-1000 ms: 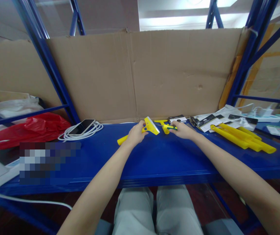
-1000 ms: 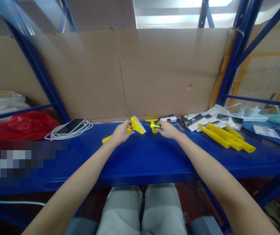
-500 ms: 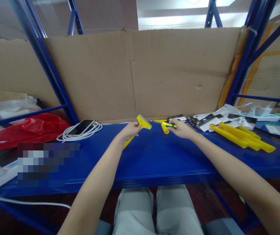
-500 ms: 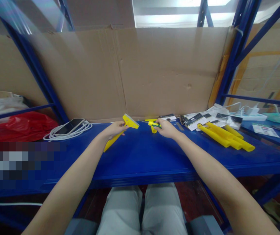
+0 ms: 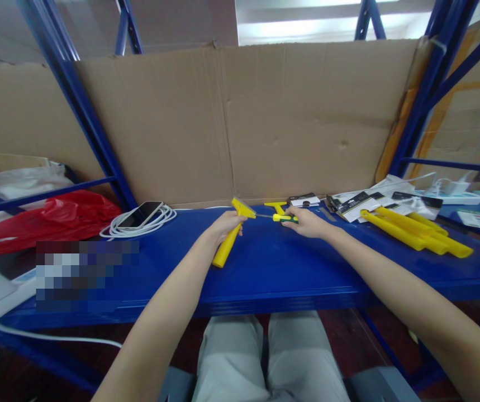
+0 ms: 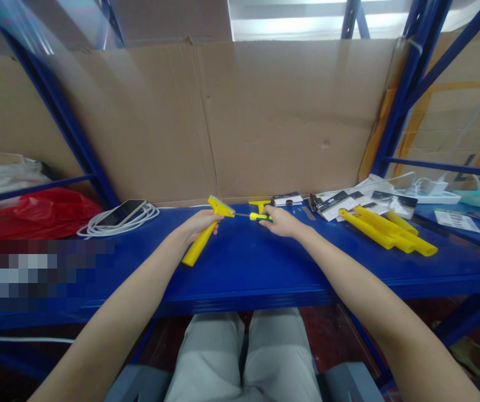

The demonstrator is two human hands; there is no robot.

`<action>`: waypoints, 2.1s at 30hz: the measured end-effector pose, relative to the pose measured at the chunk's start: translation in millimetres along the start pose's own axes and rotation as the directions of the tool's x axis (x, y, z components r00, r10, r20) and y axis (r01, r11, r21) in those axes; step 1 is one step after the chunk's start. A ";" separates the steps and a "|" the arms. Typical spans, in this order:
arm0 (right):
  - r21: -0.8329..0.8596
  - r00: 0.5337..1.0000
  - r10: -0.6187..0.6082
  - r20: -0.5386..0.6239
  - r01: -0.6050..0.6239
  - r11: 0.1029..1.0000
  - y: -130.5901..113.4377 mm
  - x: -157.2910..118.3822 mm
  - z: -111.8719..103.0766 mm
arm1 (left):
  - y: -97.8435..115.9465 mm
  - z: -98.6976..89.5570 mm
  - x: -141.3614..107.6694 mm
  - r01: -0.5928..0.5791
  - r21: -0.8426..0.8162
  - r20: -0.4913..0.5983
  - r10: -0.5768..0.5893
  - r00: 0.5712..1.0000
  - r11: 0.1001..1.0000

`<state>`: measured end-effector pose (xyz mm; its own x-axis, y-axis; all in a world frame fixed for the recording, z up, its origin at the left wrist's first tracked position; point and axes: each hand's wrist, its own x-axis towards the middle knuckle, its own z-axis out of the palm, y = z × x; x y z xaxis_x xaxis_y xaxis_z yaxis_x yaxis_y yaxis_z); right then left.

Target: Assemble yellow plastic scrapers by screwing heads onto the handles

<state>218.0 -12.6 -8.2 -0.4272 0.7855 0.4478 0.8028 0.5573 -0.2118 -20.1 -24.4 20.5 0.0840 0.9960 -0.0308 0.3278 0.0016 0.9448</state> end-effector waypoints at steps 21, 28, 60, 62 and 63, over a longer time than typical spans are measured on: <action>-0.069 0.998 0.014 0.069 -0.009 0.998 -7.3 -2.3 -0.7 | -0.1 6.0 -5.0 0.037 0.023 0.044 -0.038 0.998 0.999; -0.078 0.997 0.016 0.074 -0.010 0.997 -9.4 -2.8 -2.0 | 1.3 6.7 -7.1 0.024 0.021 0.043 -0.025 0.999 0.999; -0.163 1.000 0.011 0.022 -0.007 0.987 -7.9 -2.5 -4.4 | -3.8 11.2 -4.7 0.052 -0.013 0.053 -0.051 0.997 0.999; -0.204 0.999 0.020 0.031 -0.014 0.979 -8.9 -3.3 -5.1 | -4.4 12.5 -5.6 0.075 -0.016 0.071 -0.074 0.995 0.997; -0.232 0.999 0.027 0.040 -0.017 0.973 -9.8 -4.0 -5.6 | -4.5 13.1 -6.1 0.081 -0.018 0.076 -0.079 0.994 0.997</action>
<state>214.2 -22.7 -3.1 -0.4216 0.8105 0.4067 0.8846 0.4662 -0.0120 -9.7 -31.6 12.1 0.1287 0.9831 -0.1300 0.3166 0.0835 0.9449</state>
